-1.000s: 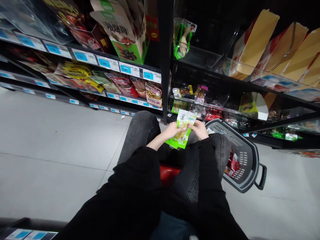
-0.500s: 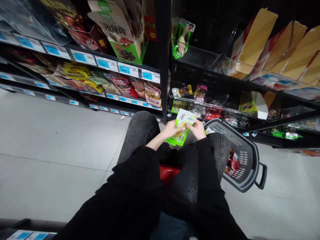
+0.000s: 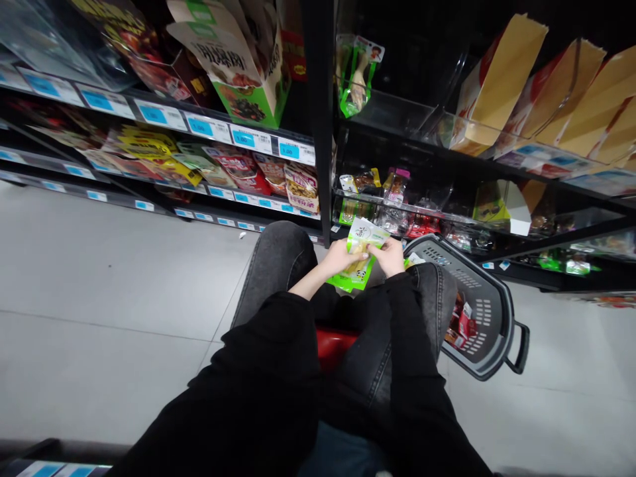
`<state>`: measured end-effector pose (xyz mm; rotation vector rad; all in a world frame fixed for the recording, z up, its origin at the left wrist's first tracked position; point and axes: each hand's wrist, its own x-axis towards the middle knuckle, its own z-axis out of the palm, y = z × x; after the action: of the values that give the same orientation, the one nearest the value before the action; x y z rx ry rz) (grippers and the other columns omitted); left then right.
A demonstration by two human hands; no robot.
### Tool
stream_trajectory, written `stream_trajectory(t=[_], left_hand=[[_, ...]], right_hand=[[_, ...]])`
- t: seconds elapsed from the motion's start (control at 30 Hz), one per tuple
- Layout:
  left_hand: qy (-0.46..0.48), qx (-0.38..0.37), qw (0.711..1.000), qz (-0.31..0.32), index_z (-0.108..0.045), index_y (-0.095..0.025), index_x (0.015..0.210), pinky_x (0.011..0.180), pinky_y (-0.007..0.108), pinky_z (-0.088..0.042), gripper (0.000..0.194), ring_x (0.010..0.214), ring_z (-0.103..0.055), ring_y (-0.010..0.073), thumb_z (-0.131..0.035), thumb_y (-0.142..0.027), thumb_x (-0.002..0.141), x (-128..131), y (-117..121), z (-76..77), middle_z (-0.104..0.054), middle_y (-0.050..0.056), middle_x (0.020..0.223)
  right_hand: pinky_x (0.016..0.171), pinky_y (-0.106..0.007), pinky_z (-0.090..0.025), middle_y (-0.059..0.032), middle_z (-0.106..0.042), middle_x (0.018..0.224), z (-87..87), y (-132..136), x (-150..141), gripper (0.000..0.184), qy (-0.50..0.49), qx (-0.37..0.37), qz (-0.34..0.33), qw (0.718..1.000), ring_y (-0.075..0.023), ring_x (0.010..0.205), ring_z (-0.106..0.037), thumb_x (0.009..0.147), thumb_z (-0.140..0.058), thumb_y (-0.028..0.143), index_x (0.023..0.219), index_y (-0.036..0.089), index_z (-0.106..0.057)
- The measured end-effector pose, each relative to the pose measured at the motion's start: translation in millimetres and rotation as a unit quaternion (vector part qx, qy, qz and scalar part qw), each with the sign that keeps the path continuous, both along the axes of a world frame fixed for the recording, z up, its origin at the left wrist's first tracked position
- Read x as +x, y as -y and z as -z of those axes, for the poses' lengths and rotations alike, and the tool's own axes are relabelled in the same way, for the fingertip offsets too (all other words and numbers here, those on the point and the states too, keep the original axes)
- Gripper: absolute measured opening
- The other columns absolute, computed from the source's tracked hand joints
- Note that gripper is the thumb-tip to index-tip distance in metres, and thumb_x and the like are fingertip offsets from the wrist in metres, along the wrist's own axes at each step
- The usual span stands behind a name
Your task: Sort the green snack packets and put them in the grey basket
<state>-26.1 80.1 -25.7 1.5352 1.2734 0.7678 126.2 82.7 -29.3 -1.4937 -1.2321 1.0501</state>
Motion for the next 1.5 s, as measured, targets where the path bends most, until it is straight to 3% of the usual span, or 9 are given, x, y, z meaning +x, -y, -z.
stream_trajectory(t=[0.27, 0.4, 0.6, 0.87, 1.13, 1.5], left_hand=[[0.033, 0.035, 0.999, -0.021, -0.065, -0.011, 0.097, 0.081, 0.034, -0.047, 0.038, 0.091, -0.062, 0.0252, -0.065, -0.035, 0.068, 1.0, 0.2, -0.1, -0.067, 0.011, 0.099], [0.042, 0.022, 0.998, -0.028, -0.064, -0.011, 0.099, 0.081, 0.034, -0.047, 0.039, 0.092, -0.062, 0.0249, -0.065, -0.033, 0.067, 0.0, -0.3, -0.3, -0.068, 0.011, 0.099], [0.043, 0.012, 0.998, -0.033, -0.063, -0.011, 0.098, 0.080, 0.034, -0.047, 0.038, 0.092, -0.062, 0.0251, -0.065, -0.030, 0.066, 1.0, 2.6, -0.9, -0.068, 0.011, 0.098], [0.040, 0.033, 0.998, -0.047, -0.067, -0.010, 0.089, 0.081, 0.032, -0.046, 0.032, 0.090, -0.061, 0.0225, -0.065, -0.032, 0.066, -0.4, -2.5, 1.2, -0.067, 0.010, 0.098], [0.020, 0.016, 0.997, -0.079, -0.068, -0.010, 0.081, 0.071, 0.031, -0.049, 0.025, 0.080, -0.064, 0.0232, -0.065, -0.024, 0.061, -4.2, -5.4, -0.8, -0.070, 0.009, 0.085], [-0.042, 0.058, 0.991, -0.112, -0.069, -0.010, 0.084, 0.074, 0.033, -0.048, 0.025, 0.081, -0.064, 0.0259, -0.064, -0.023, 0.062, -5.3, -6.3, 0.2, -0.070, 0.011, 0.088]], right_hand=[[0.082, -0.036, -0.050, -0.0069, -0.071, 0.092, -7.5, 1.3, -1.3, 0.031, -0.081, 0.008, -0.009, 0.997, -0.0219, 0.086, -0.066, 0.056, -0.067, 0.029, 0.082, 0.014, -0.066], [0.084, -0.037, -0.050, -0.0056, -0.070, 0.097, -9.7, 2.0, 2.3, 0.032, -0.080, 0.004, -0.041, 0.996, -0.0221, 0.091, -0.064, 0.059, -0.066, 0.030, 0.088, 0.016, -0.066], [0.080, -0.037, -0.051, -0.0064, -0.071, 0.090, -7.7, 1.9, 6.4, 0.032, -0.070, -0.015, -0.069, 0.995, -0.0223, 0.084, -0.066, 0.054, -0.070, 0.028, 0.082, 0.014, -0.066], [0.080, -0.036, -0.051, -0.0061, -0.071, 0.090, -1.2, 2.0, 2.0, 0.029, 0.003, -0.001, -0.046, 0.999, -0.0229, 0.084, -0.066, 0.055, -0.065, 0.023, 0.082, 0.014, -0.068], [0.078, -0.034, -0.051, -0.0064, -0.071, 0.090, 2.8, 4.1, -7.1, 0.031, 0.056, 0.001, -0.055, 0.997, -0.0215, 0.081, -0.065, 0.057, -0.065, 0.024, 0.086, 0.014, -0.068], [0.067, -0.031, -0.048, -0.0063, -0.069, 0.075, -19.0, 9.3, -13.0, 0.027, 0.254, 0.032, -0.083, 0.963, -0.0188, 0.064, -0.060, 0.069, -0.056, 0.031, 0.087, 0.016, -0.067]])
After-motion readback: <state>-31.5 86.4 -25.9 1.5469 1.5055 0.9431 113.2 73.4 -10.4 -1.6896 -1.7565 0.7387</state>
